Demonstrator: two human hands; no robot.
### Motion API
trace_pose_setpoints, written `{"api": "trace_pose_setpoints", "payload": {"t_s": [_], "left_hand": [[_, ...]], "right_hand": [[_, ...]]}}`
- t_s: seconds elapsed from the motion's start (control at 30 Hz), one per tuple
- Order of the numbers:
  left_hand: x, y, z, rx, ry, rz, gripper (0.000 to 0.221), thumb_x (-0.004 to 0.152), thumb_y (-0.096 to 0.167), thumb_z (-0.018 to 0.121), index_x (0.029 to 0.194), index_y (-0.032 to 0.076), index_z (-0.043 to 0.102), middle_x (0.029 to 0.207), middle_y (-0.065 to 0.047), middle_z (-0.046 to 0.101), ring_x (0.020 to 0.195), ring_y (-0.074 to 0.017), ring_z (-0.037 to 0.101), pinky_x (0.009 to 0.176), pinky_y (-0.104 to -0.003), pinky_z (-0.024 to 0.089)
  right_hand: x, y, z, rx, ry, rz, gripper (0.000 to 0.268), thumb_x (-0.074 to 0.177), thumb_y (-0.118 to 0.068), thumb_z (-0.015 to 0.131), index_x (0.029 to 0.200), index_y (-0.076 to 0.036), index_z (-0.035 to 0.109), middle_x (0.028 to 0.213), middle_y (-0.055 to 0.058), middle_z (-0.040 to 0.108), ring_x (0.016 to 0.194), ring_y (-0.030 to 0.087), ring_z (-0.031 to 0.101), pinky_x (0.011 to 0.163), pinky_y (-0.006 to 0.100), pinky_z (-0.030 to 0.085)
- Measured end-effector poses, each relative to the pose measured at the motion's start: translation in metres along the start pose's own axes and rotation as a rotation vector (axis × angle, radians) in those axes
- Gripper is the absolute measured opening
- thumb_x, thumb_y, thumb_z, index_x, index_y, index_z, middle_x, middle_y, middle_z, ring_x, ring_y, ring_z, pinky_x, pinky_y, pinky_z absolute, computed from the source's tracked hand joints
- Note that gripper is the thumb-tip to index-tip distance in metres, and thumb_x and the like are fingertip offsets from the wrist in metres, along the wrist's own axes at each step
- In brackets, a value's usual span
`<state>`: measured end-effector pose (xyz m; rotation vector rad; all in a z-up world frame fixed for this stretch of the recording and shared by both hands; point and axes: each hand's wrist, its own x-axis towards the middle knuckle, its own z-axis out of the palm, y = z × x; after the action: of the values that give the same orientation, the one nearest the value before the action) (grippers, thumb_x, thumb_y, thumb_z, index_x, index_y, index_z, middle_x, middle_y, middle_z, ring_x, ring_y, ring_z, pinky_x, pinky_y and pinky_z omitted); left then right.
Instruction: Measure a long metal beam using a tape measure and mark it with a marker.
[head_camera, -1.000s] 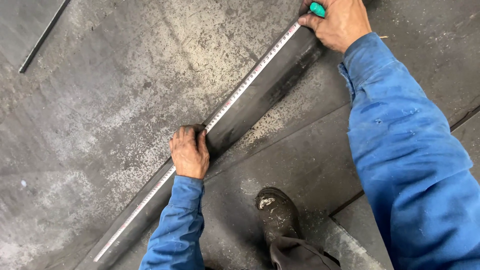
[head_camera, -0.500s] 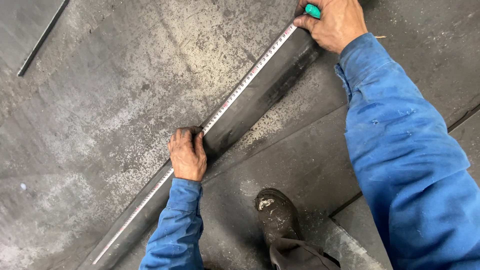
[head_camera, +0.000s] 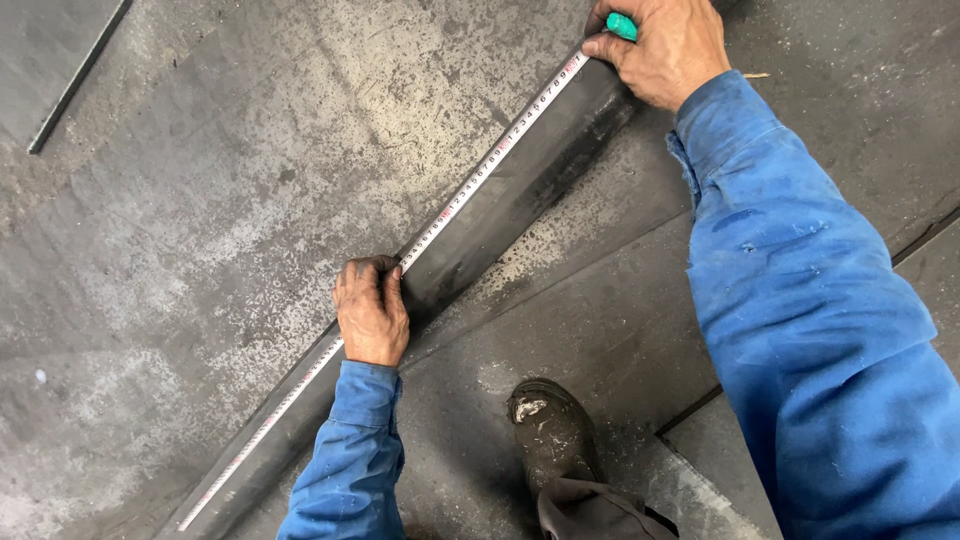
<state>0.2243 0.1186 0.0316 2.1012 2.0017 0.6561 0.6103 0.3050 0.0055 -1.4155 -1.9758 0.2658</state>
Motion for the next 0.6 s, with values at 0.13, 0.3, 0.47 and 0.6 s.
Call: {"api": "trace_pose_setpoints", "payload": {"t_s": [0.13, 0.3, 0.47, 0.6], "left_hand": [[-0.001, -0.002, 0.002, 0.027, -0.006, -0.010, 0.011, 0.097, 0.012, 0.064, 0.101, 0.003, 0.069, 0.104, -0.013, 0.063, 0.096, -0.0302, 0.058, 0.093, -0.042, 0.044], [-0.002, -0.003, 0.005, 0.033, 0.000, -0.008, 0.010, 0.097, 0.012, 0.065, 0.100, 0.004, 0.070, 0.105, -0.011, 0.063, 0.095, -0.0283, 0.057, 0.093, -0.042, 0.042], [-0.003, -0.005, 0.007, 0.047, 0.007, 0.001, 0.009, 0.097, 0.012, 0.065, 0.101, 0.004, 0.069, 0.107, -0.011, 0.064, 0.096, -0.0284, 0.057, 0.094, -0.042, 0.042], [-0.003, -0.003, 0.005, 0.048, 0.003, 0.018, 0.010, 0.097, 0.011, 0.065, 0.103, 0.005, 0.069, 0.108, -0.011, 0.064, 0.096, -0.0285, 0.057, 0.093, -0.042, 0.041]], "right_hand": [[-0.001, 0.003, 0.000, 0.011, -0.006, -0.019, 0.019, 0.094, -0.012, 0.089, 0.110, -0.010, 0.080, 0.092, 0.007, 0.075, 0.075, 0.026, 0.070, 0.071, 0.041, 0.056], [0.000, 0.005, 0.000, -0.023, -0.044, 0.001, 0.019, 0.096, -0.014, 0.086, 0.114, -0.010, 0.080, 0.094, 0.006, 0.076, 0.072, 0.025, 0.071, 0.068, 0.040, 0.059], [0.001, 0.007, 0.000, -0.025, -0.089, 0.023, 0.019, 0.098, -0.013, 0.086, 0.115, -0.008, 0.079, 0.095, 0.007, 0.077, 0.070, 0.025, 0.071, 0.064, 0.039, 0.060], [-0.001, 0.013, 0.002, -0.102, -0.084, -0.022, 0.019, 0.101, -0.018, 0.086, 0.115, -0.007, 0.080, 0.094, 0.008, 0.076, 0.068, 0.027, 0.070, 0.061, 0.040, 0.059]]}}
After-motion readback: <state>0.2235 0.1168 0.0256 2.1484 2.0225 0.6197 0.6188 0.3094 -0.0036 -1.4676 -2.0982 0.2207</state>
